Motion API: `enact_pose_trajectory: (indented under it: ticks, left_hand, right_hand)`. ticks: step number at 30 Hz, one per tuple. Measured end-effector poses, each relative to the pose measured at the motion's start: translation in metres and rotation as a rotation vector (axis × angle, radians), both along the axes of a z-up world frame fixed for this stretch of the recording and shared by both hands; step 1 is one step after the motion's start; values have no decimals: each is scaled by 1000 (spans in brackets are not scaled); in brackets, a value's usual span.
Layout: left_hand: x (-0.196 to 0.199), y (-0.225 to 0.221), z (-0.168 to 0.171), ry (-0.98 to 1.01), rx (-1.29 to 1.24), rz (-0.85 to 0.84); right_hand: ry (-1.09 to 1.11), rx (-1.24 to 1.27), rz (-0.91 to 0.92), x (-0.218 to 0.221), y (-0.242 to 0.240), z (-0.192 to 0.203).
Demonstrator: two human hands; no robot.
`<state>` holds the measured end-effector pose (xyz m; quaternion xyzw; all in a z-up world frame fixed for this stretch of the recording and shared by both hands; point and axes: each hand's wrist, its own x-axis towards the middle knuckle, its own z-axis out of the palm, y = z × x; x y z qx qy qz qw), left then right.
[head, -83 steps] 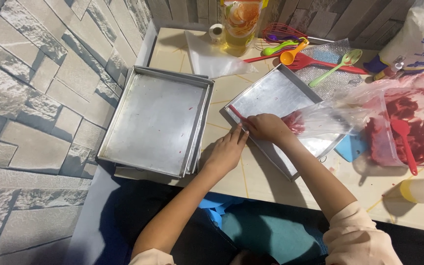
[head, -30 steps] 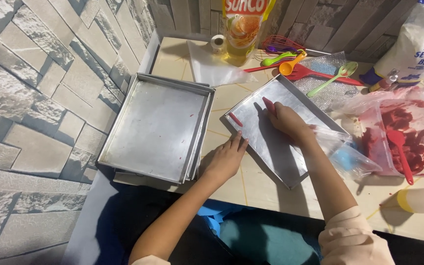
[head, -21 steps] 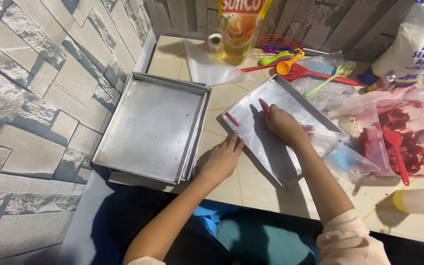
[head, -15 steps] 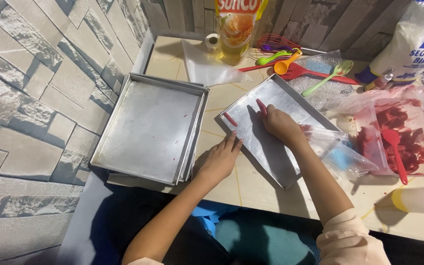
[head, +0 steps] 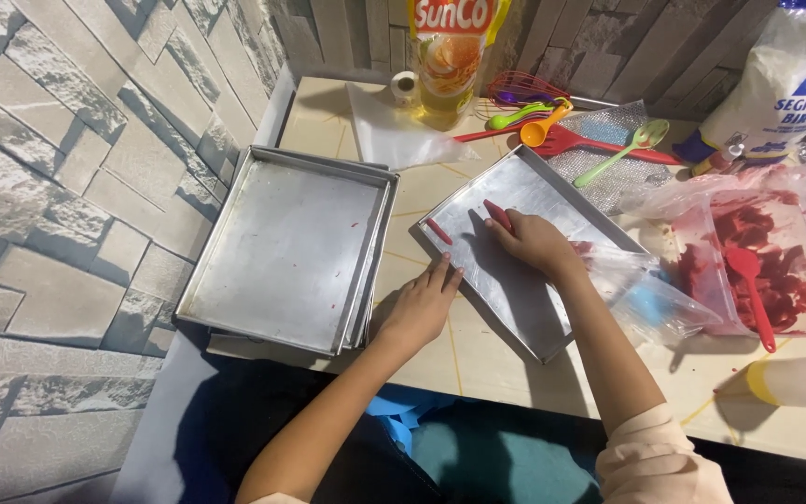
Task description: Filling a piping bag with red filling and piping it into lines on a baking tray
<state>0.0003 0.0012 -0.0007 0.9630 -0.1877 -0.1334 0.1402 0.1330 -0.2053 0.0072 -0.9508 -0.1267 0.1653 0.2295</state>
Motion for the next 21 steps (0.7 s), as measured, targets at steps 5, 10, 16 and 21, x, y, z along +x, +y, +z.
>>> enact_pose_trajectory:
  ticks: [5,10,16,21]
  left_hand:
    - [0,-1,-1,-15,6,-1]
    - [0,-1,-5,-53,31,-10]
    - [0,0,-9,-94,-2,-13]
    - [0,1,-14,-94,-20,-17]
  right_hand:
    - [-29,42,-80,-9,11,16]
    - [-123,-32,-71,-16,15,22]
    - [-62,-12,-32,-9,14,19]
    - [10,-15,30,12,18,-9]
